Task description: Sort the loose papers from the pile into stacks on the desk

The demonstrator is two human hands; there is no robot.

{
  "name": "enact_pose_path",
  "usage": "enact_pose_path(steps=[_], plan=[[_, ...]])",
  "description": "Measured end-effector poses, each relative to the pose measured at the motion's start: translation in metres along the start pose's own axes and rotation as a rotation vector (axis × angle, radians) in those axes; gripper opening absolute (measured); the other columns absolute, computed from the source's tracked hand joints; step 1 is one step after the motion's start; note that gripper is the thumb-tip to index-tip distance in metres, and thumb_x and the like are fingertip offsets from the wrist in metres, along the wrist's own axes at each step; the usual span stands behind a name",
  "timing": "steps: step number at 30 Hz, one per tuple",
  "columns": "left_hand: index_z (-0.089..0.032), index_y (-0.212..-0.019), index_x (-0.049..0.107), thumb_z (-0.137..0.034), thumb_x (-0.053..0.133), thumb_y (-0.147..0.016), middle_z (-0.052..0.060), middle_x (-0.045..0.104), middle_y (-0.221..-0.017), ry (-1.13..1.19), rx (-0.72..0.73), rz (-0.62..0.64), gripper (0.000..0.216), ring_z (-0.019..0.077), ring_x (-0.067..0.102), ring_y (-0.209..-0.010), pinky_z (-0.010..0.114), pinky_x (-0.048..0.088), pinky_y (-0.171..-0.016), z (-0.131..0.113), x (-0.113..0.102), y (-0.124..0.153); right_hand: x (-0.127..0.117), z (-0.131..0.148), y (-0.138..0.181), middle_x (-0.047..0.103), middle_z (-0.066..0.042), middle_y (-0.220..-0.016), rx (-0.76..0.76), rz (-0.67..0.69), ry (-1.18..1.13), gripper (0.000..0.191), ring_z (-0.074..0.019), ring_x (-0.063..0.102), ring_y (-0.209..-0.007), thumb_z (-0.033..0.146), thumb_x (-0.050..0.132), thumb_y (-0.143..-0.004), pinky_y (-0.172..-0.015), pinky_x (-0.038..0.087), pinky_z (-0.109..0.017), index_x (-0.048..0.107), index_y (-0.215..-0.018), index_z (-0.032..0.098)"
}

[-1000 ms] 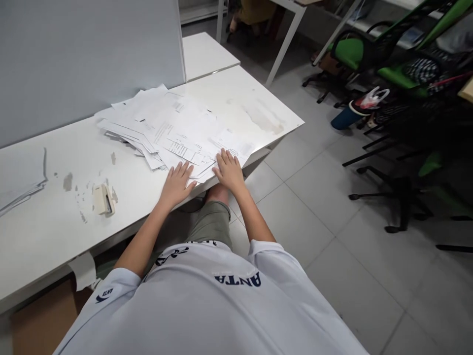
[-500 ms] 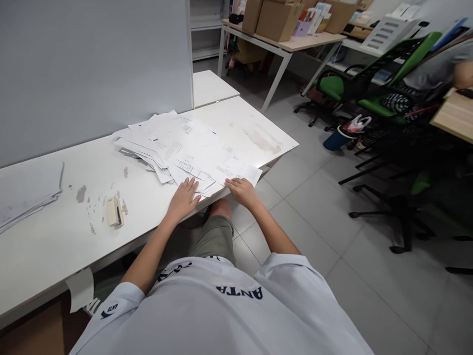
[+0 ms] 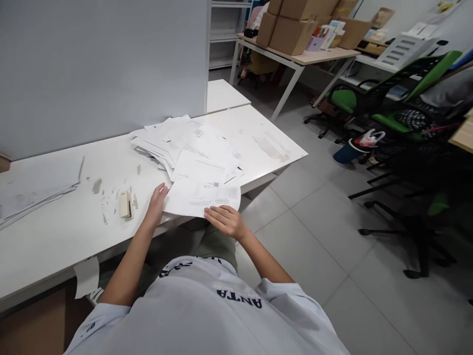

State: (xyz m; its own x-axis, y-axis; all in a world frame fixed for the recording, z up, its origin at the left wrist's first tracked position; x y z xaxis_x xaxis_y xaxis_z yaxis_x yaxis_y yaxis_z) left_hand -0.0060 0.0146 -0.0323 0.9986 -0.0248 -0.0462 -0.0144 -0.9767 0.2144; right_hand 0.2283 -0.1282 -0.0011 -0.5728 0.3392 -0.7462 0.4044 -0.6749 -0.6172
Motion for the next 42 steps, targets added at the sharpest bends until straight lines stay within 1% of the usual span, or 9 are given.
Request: enact_pose_path(steps=[5, 10, 17, 20, 26, 29, 32, 35, 42], plan=[[-0.016, -0.126, 0.059, -0.045, 0.073, -0.078, 0.018, 0.064, -0.130, -0.043, -0.072, 0.075, 0.058, 0.0300, 0.065, -0.114, 0.043, 0.053, -0.097, 0.006, -0.028, 0.026, 0.036, 0.021, -0.021, 0.067, -0.001, -0.129, -0.133, 0.170, -0.089, 0.034, -0.0182, 0.067, -0.118, 0.019, 0.046, -0.101, -0.095, 0.060, -0.038, 0.067, -0.124, 0.032], [-0.018, -0.114, 0.064, -0.036, 0.071, -0.078, 0.014, 0.069, -0.123, -0.215, 0.030, -0.146, 0.041, 0.0309, 0.064, -0.118, 0.047, 0.047, -0.105, 0.014, -0.063, 0.056, 0.076, 0.033, -0.030, 0.050, -0.004, -0.149, -0.200, 0.403, -0.070, 0.050, -0.0171, 0.051, -0.137, 0.009, 0.035, -0.099, -0.114, 0.045, -0.040, 0.051, -0.144, 0.025], [-0.018, -0.105, 0.068, -0.035, 0.072, -0.075, 0.014, 0.072, -0.111, -0.337, 0.065, -0.246, 0.034, 0.0336, 0.068, -0.107, 0.050, 0.051, -0.098, 0.012, -0.069, 0.068, 0.092, 0.056, -0.038, 0.039, -0.012, -0.158, -0.249, 0.562, -0.197, 0.067, -0.0228, 0.034, -0.148, 0.012, 0.042, -0.088, -0.122, 0.029, -0.048, 0.034, -0.154, 0.012], [-0.017, -0.100, 0.071, -0.038, 0.068, -0.078, 0.013, 0.074, -0.105, -0.346, 0.131, -0.305, 0.030, 0.0333, 0.068, -0.105, 0.050, 0.051, -0.098, 0.003, -0.076, 0.071, 0.081, 0.054, -0.042, 0.045, -0.009, -0.155, -0.125, 0.421, -0.218, 0.060, -0.0219, 0.037, -0.147, 0.017, 0.040, -0.093, -0.124, 0.025, -0.050, 0.036, -0.153, 0.020], [-0.016, -0.103, 0.071, -0.055, 0.067, -0.079, 0.010, 0.075, -0.102, -0.113, 0.265, -0.375, 0.045, 0.0304, 0.067, -0.108, 0.044, 0.055, -0.096, 0.007, -0.085, 0.075, 0.052, -0.022, -0.050, 0.019, -0.014, -0.166, 0.612, -0.191, -0.265, 0.078, -0.0295, 0.017, -0.154, 0.050, 0.053, -0.093, -0.119, 0.030, -0.057, 0.016, -0.158, 0.027], [-0.015, -0.104, 0.070, -0.060, 0.064, -0.080, 0.011, 0.074, -0.104, -0.011, 0.309, -0.357, 0.051, 0.0290, 0.066, -0.111, 0.042, 0.054, -0.098, 0.009, -0.079, 0.073, 0.055, -0.048, -0.074, 0.041, -0.018, -0.154, 0.635, -0.283, -0.539, 0.092, -0.0295, 0.042, -0.143, 0.058, 0.058, -0.088, -0.110, 0.044, -0.051, 0.009, -0.158, 0.024], [-0.017, -0.112, 0.066, -0.058, 0.062, -0.084, 0.012, 0.069, -0.117, -0.105, 0.401, -0.265, 0.050, 0.0284, 0.061, -0.121, 0.041, 0.049, -0.105, -0.004, -0.073, 0.080, 0.053, -0.053, -0.093, 0.067, -0.013, -0.120, 0.610, -0.368, -0.760, 0.070, -0.0267, 0.065, -0.109, 0.056, 0.055, -0.090, -0.093, 0.055, -0.046, 0.036, -0.149, 0.024], [-0.020, -0.117, 0.057, -0.050, 0.063, -0.086, 0.014, 0.063, -0.123, -0.251, 0.587, -0.333, 0.044, 0.0269, 0.058, -0.124, 0.041, 0.045, -0.109, -0.025, -0.078, 0.094, 0.052, -0.043, -0.096, 0.069, -0.011, -0.110, 0.624, -0.497, -0.811, 0.047, -0.0258, 0.066, -0.098, 0.053, 0.059, -0.088, -0.087, 0.057, -0.043, 0.059, -0.125, 0.024], [-0.022, -0.111, 0.044, -0.045, 0.063, -0.084, 0.009, 0.057, -0.104, -0.234, 0.604, -0.405, 0.040, 0.0222, 0.062, -0.104, 0.037, 0.051, -0.094, -0.025, -0.094, 0.086, 0.073, -0.022, -0.085, 0.069, -0.011, -0.103, 0.697, -0.617, -0.833, 0.040, -0.0252, 0.067, -0.095, 0.049, 0.059, -0.086, -0.085, 0.057, -0.043, 0.059, -0.116, 0.022]])
Point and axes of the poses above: each hand's wrist, its own y-axis away from the middle knuckle, its own x-axis out of the palm, z = x × y, the point moved 6 cm from there along -y, towards the middle knuckle
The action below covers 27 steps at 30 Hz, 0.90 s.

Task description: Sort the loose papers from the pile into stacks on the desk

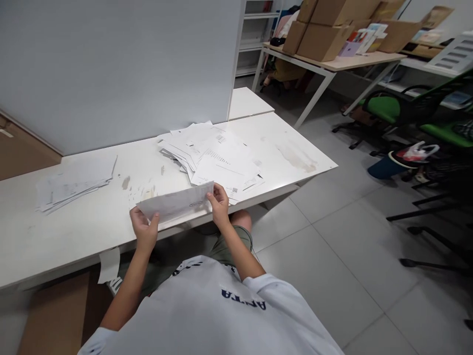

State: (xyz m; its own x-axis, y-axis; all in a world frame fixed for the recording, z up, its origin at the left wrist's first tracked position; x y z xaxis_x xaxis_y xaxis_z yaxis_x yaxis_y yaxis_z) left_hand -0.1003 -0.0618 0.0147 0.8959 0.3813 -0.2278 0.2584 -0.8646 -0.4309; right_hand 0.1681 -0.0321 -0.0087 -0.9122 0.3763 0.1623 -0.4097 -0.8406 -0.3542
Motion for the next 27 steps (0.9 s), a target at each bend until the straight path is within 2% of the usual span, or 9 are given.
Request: enact_pose_path(steps=[5, 11, 14, 16, 19, 21, 23, 25, 27], plan=[[-0.022, -0.106, 0.044, -0.041, 0.062, -0.085, 0.007, 0.057, -0.098, 0.081, 0.105, 0.022, 0.034, 0.0212, 0.062, -0.097, 0.039, 0.051, -0.093, -0.009, 0.005, -0.006, 0.000, 0.004, -0.002, 0.070, -0.009, -0.100, -0.005, 0.060, -0.059, 0.040, -0.0252, 0.066, -0.095, 0.046, 0.065, -0.080, -0.086, 0.055, -0.041, 0.060, -0.113, 0.022], [-0.023, -0.117, 0.047, -0.030, 0.059, -0.090, 0.006, 0.060, -0.097, 0.116, 0.129, -0.051, 0.030, 0.0181, 0.063, -0.089, 0.035, 0.052, -0.085, -0.028, 0.014, 0.011, -0.013, -0.006, 0.008, 0.066, -0.002, -0.076, 0.151, 0.042, -0.007, 0.022, -0.0191, 0.060, -0.076, 0.043, 0.063, -0.079, -0.073, 0.050, -0.032, 0.063, -0.080, 0.022], [-0.023, -0.119, 0.049, -0.030, 0.058, -0.091, 0.005, 0.062, -0.094, 0.099, 0.179, -0.025, 0.030, 0.0171, 0.065, -0.084, 0.032, 0.053, -0.078, -0.036, 0.005, 0.010, -0.030, 0.002, 0.002, 0.066, 0.000, -0.075, 0.183, 0.073, 0.069, 0.022, -0.0179, 0.059, -0.075, 0.044, 0.067, -0.075, -0.071, 0.048, -0.030, 0.066, -0.077, 0.021], [-0.023, -0.117, 0.050, -0.030, 0.055, -0.092, 0.003, 0.063, -0.084, 0.042, 0.199, -0.001, 0.026, 0.0168, 0.065, -0.078, 0.032, 0.053, -0.076, -0.030, -0.012, -0.012, -0.042, 0.006, -0.003, 0.068, 0.000, -0.075, 0.248, 0.154, 0.145, 0.023, -0.0181, 0.059, -0.074, 0.043, 0.070, -0.071, -0.070, 0.047, -0.030, 0.069, -0.076, 0.021], [-0.021, -0.105, 0.057, -0.028, 0.045, -0.094, 0.007, 0.066, -0.086, -0.298, 0.164, -0.005, 0.018, 0.0204, 0.067, -0.086, 0.037, 0.053, -0.085, 0.005, -0.052, -0.078, -0.058, 0.005, 0.000, 0.069, -0.001, -0.074, 0.410, 0.247, 0.234, 0.024, -0.0187, 0.059, -0.071, 0.042, 0.073, -0.066, -0.065, 0.045, -0.030, 0.072, -0.076, 0.020], [-0.019, -0.111, 0.061, -0.022, 0.042, -0.091, 0.014, 0.067, -0.113, -0.646, 0.109, 0.113, 0.028, 0.0271, 0.061, -0.114, 0.044, 0.046, -0.103, 0.043, -0.078, -0.133, -0.067, 0.001, 0.010, 0.070, -0.002, -0.073, 0.513, 0.262, 0.249, 0.027, -0.0195, 0.060, -0.070, 0.043, 0.075, -0.063, -0.064, 0.046, -0.030, 0.074, -0.075, 0.019], [-0.013, -0.136, 0.051, -0.017, 0.042, -0.087, 0.017, 0.047, -0.149, -0.922, 0.095, 0.251, 0.050, 0.0319, 0.035, -0.145, 0.051, 0.025, -0.119, 0.080, -0.101, -0.178, -0.071, -0.004, 0.027, 0.072, -0.003, -0.074, 0.594, 0.255, 0.227, 0.030, -0.0212, 0.062, -0.071, 0.045, 0.077, -0.059, -0.065, 0.048, -0.031, 0.074, -0.075, 0.019], [-0.007, -0.146, 0.039, -0.017, 0.039, -0.087, 0.018, 0.033, -0.159, -1.069, 0.036, 0.387, 0.060, 0.0329, 0.016, -0.152, 0.055, 0.012, -0.122, 0.113, -0.119, -0.207, -0.070, -0.011, 0.049, 0.073, -0.004, -0.074, 0.670, 0.237, 0.185, 0.033, -0.0235, 0.065, -0.073, 0.047, 0.079, -0.056, -0.066, 0.050, -0.033, 0.075, -0.075, 0.019], [-0.006, -0.148, 0.037, -0.020, 0.033, -0.091, 0.018, 0.034, -0.159, -1.111, -0.049, 0.472, 0.059, 0.0324, 0.019, -0.151, 0.056, 0.011, -0.121, 0.137, -0.133, -0.218, -0.068, -0.018, 0.071, 0.074, -0.005, -0.074, 0.749, 0.210, 0.134, 0.036, -0.0251, 0.067, -0.073, 0.048, 0.081, -0.054, -0.067, 0.051, -0.034, 0.075, -0.075, 0.020]])
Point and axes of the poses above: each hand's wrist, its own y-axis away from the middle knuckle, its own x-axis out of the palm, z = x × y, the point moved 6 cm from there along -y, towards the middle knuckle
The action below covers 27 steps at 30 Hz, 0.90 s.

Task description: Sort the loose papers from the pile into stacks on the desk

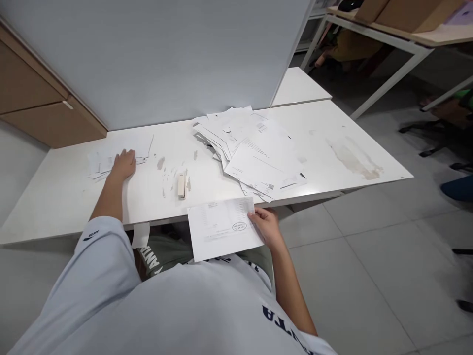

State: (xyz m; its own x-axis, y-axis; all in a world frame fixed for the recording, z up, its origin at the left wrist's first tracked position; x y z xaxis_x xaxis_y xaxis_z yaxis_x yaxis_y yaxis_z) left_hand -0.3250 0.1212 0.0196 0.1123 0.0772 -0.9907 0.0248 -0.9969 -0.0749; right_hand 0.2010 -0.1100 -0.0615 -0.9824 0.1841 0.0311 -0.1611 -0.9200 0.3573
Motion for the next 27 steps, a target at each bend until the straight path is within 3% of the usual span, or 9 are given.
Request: enact_pose_path(steps=[2, 6, 9, 13, 17, 21, 23, 27], plan=[[-0.009, -0.146, 0.041, -0.027, 0.030, -0.094, 0.018, 0.040, -0.154, 0.010, -0.052, 0.015, 0.056, 0.0323, 0.029, -0.145, 0.055, 0.017, -0.119, 0.014, 0.006, -0.001, 0.009, -0.015, 0.009, 0.075, -0.005, -0.075, 0.062, 0.001, -0.067, 0.037, -0.0257, 0.068, -0.072, 0.049, 0.082, -0.054, -0.068, 0.053, -0.036, 0.075, -0.076, 0.020], [-0.014, -0.146, 0.044, -0.038, 0.036, -0.095, 0.023, 0.045, -0.144, 0.012, -0.167, -0.081, 0.057, 0.0389, 0.039, -0.133, 0.057, 0.028, -0.109, 0.023, 0.007, 0.005, 0.021, -0.026, 0.017, 0.075, -0.005, -0.078, 0.108, -0.022, -0.132, 0.035, -0.0250, 0.068, -0.074, 0.045, 0.082, -0.053, -0.070, 0.052, -0.035, 0.074, -0.076, 0.021], [-0.015, -0.149, 0.038, -0.035, 0.034, -0.098, 0.021, 0.049, -0.138, 0.005, -0.204, -0.168, 0.056, 0.0400, 0.042, -0.128, 0.058, 0.032, -0.103, 0.019, 0.004, 0.010, 0.034, -0.018, 0.015, 0.075, -0.005, -0.080, 0.083, -0.004, -0.108, 0.032, -0.0257, 0.067, -0.079, 0.042, 0.080, -0.054, -0.075, 0.051, -0.035, 0.073, -0.076, 0.020], [-0.014, -0.148, 0.037, -0.032, 0.027, -0.102, 0.014, 0.055, -0.128, 0.023, -0.127, -0.331, 0.050, 0.0347, 0.043, -0.125, 0.054, 0.030, -0.105, -0.005, -0.002, 0.032, 0.059, -0.006, 0.008, 0.076, -0.006, -0.088, 0.062, 0.090, -0.059, 0.031, -0.0285, 0.067, -0.090, 0.042, 0.075, -0.059, -0.082, 0.051, -0.038, 0.074, -0.082, 0.020], [-0.014, -0.141, 0.045, -0.041, 0.029, -0.102, 0.013, 0.060, -0.119, 0.186, 0.036, -0.349, 0.050, 0.0296, 0.048, -0.120, 0.051, 0.032, -0.109, -0.054, -0.001, 0.078, 0.072, -0.004, -0.002, 0.076, -0.006, -0.087, 0.072, 0.120, -0.094, 0.032, -0.0288, 0.068, -0.090, 0.041, 0.073, -0.060, -0.084, 0.052, -0.040, 0.074, -0.083, 0.019], [-0.021, -0.130, 0.055, -0.046, 0.031, -0.101, 0.011, 0.062, -0.127, 0.379, 0.343, -0.155, 0.045, 0.0255, 0.051, -0.124, 0.043, 0.037, -0.111, -0.132, -0.003, 0.112, 0.072, -0.008, -0.013, 0.075, -0.006, -0.082, 0.109, 0.107, -0.108, 0.031, -0.0272, 0.068, -0.083, 0.040, 0.071, -0.057, -0.079, 0.053, -0.039, 0.073, -0.080, 0.019], [-0.024, -0.130, 0.056, -0.045, 0.033, -0.100, 0.009, 0.060, -0.132, 0.434, 0.411, -0.031, 0.044, 0.0245, 0.050, -0.127, 0.041, 0.038, -0.111, -0.167, -0.004, 0.114, 0.071, -0.008, -0.015, 0.074, -0.005, -0.079, 0.093, 0.095, -0.057, 0.030, -0.0262, 0.067, -0.081, 0.039, 0.069, -0.058, -0.076, 0.053, -0.036, 0.073, -0.079, 0.018], [-0.024, -0.138, 0.051, -0.038, 0.038, -0.098, 0.007, 0.058, -0.138, 0.445, 0.396, 0.157, 0.045, 0.0234, 0.047, -0.133, 0.040, 0.038, -0.112, -0.218, 0.007, 0.095, 0.067, -0.002, -0.016, 0.072, -0.003, -0.077, -0.041, 0.015, 0.111, 0.034, -0.0241, 0.065, -0.081, 0.041, 0.061, -0.064, -0.073, 0.050, -0.032, 0.073, -0.082, 0.016]])
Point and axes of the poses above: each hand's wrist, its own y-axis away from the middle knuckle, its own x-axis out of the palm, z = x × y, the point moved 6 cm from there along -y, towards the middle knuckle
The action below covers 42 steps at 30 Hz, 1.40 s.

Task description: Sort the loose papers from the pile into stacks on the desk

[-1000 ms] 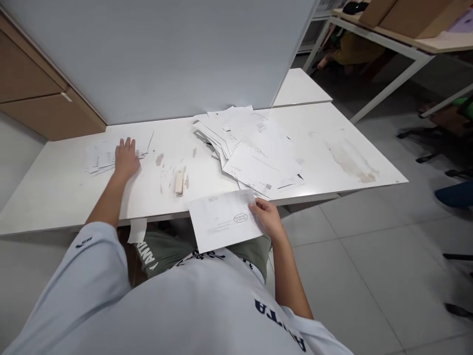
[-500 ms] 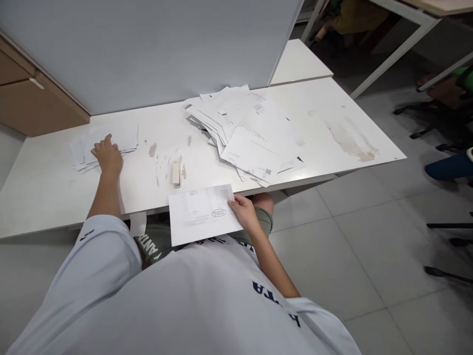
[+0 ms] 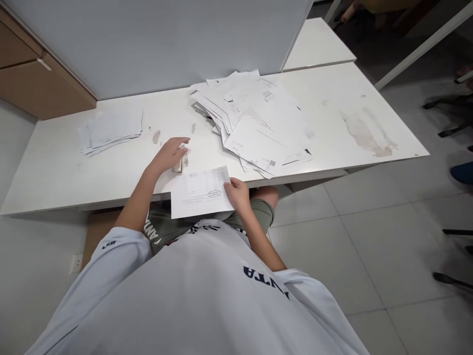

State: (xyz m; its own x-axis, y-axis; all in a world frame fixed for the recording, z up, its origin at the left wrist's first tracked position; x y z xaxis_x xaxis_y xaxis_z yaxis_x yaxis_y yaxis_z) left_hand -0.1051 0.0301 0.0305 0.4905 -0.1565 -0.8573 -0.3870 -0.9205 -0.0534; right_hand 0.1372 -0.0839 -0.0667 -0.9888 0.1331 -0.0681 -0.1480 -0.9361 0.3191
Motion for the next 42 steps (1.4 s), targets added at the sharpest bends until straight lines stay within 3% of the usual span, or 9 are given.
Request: enact_pose_path(steps=[3, 7, 18, 37, 42], plan=[[-0.020, -0.145, 0.046, -0.037, 0.038, -0.097, 0.009, 0.055, -0.143, -0.037, -0.074, 0.067, 0.051, 0.0252, 0.046, -0.135, 0.041, 0.036, -0.113, -0.005, 0.019, -0.020, -0.002, 0.004, 0.000, 0.073, -0.004, -0.080, -0.053, -0.012, 0.026, 0.035, -0.0238, 0.064, -0.082, 0.042, 0.059, -0.066, -0.073, 0.049, -0.032, 0.073, -0.084, 0.016], [-0.016, -0.148, 0.042, -0.032, 0.038, -0.096, 0.013, 0.057, -0.141, -0.122, -0.142, 0.078, 0.055, 0.0282, 0.050, -0.132, 0.043, 0.036, -0.112, -0.003, 0.031, -0.026, -0.006, 0.007, -0.006, 0.073, -0.004, -0.080, -0.042, 0.066, -0.037, 0.034, -0.0257, 0.066, -0.084, 0.043, 0.062, -0.064, -0.074, 0.050, -0.033, 0.073, -0.084, 0.018], [-0.019, -0.143, 0.049, -0.030, 0.036, -0.096, 0.010, 0.058, -0.140, -0.138, -0.179, 0.051, 0.050, 0.0269, 0.052, -0.130, 0.041, 0.038, -0.110, -0.005, 0.029, -0.027, -0.022, 0.014, -0.013, 0.074, -0.006, -0.082, 0.043, 0.055, -0.132, 0.036, -0.0274, 0.066, -0.085, 0.040, 0.066, -0.059, -0.070, 0.051, -0.034, 0.074, -0.086, 0.017], [-0.022, -0.132, 0.057, -0.028, 0.040, -0.094, 0.007, 0.059, -0.140, -0.140, -0.192, 0.003, 0.042, 0.0257, 0.051, -0.131, 0.041, 0.038, -0.110, -0.001, 0.032, -0.026, -0.024, 0.019, -0.021, 0.068, -0.004, -0.073, 0.018, 0.022, 0.081, 0.031, -0.0217, 0.060, -0.072, 0.038, 0.058, -0.061, -0.063, 0.045, -0.030, 0.071, -0.080, 0.016], [-0.019, -0.131, 0.057, -0.028, 0.039, -0.094, 0.009, 0.059, -0.140, -0.144, -0.187, 0.016, 0.042, 0.0258, 0.051, -0.131, 0.041, 0.037, -0.111, -0.002, 0.031, -0.027, -0.012, 0.026, -0.030, 0.067, -0.003, -0.073, -0.002, 0.040, 0.135, 0.024, -0.0204, 0.058, -0.071, 0.034, 0.057, -0.063, -0.063, 0.044, -0.029, 0.070, -0.076, 0.017]])
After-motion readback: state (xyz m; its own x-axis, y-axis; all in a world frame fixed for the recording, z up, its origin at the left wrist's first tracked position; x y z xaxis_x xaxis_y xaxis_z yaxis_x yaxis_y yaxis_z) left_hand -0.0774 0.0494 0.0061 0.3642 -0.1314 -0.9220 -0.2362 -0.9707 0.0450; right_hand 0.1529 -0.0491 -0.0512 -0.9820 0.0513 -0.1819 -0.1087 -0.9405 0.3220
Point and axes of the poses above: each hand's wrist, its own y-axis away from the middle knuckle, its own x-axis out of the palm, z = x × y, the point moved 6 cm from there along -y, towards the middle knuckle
